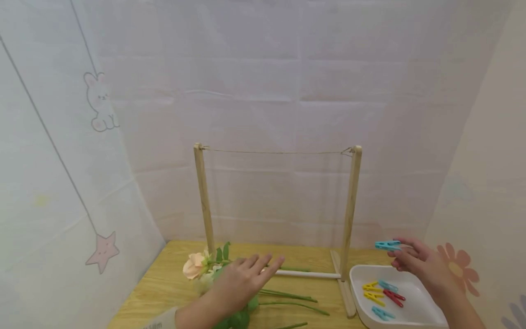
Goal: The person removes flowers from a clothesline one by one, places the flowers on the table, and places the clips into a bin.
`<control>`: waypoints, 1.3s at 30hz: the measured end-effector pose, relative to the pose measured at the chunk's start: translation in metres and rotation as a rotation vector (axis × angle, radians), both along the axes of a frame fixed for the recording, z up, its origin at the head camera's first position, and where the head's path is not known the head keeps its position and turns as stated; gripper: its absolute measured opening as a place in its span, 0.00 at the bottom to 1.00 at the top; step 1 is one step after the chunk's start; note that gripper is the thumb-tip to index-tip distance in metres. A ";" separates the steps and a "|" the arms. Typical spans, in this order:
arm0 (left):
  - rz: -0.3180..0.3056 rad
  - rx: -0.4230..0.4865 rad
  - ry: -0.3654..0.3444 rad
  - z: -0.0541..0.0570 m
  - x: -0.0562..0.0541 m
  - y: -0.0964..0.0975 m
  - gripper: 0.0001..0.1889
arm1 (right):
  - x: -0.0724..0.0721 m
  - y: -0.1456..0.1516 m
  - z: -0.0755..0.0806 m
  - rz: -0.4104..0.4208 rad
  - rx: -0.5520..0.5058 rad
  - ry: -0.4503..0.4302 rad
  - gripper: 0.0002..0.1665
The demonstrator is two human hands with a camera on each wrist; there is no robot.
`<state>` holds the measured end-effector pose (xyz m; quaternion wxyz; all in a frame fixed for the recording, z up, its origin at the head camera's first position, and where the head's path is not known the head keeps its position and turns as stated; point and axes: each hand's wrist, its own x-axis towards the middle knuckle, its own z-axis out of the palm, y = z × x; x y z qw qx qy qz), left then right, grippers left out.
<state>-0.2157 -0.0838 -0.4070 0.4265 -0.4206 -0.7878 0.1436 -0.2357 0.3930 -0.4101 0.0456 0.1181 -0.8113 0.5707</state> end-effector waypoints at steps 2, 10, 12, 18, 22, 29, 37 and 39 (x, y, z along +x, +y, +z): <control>0.019 -0.013 0.025 -0.003 0.001 0.000 0.33 | 0.001 0.002 -0.005 -0.033 -0.007 -0.027 0.16; 0.027 -0.026 0.035 -0.016 0.004 0.003 0.32 | 0.004 0.012 -0.026 0.003 -0.161 -0.029 0.17; 0.031 -0.030 0.030 -0.020 0.006 0.003 0.33 | 0.005 0.015 -0.031 0.021 -0.184 -0.024 0.18; 0.044 -0.032 0.001 -0.025 0.009 0.003 0.34 | 0.005 0.020 -0.045 -0.123 -0.016 -0.103 0.14; 0.043 -0.026 -0.020 -0.029 0.009 0.002 0.32 | 0.006 0.024 -0.052 -0.188 0.015 -0.151 0.13; 0.033 -0.037 -0.014 -0.036 0.009 0.001 0.30 | 0.006 0.030 -0.065 -0.190 -0.069 -0.194 0.11; 0.016 -0.021 0.007 -0.045 0.012 0.000 0.23 | 0.006 0.040 -0.077 -0.154 -0.133 -0.196 0.16; 0.017 -0.020 0.008 -0.048 0.012 0.000 0.21 | 0.006 0.042 -0.079 -0.151 -0.163 -0.207 0.16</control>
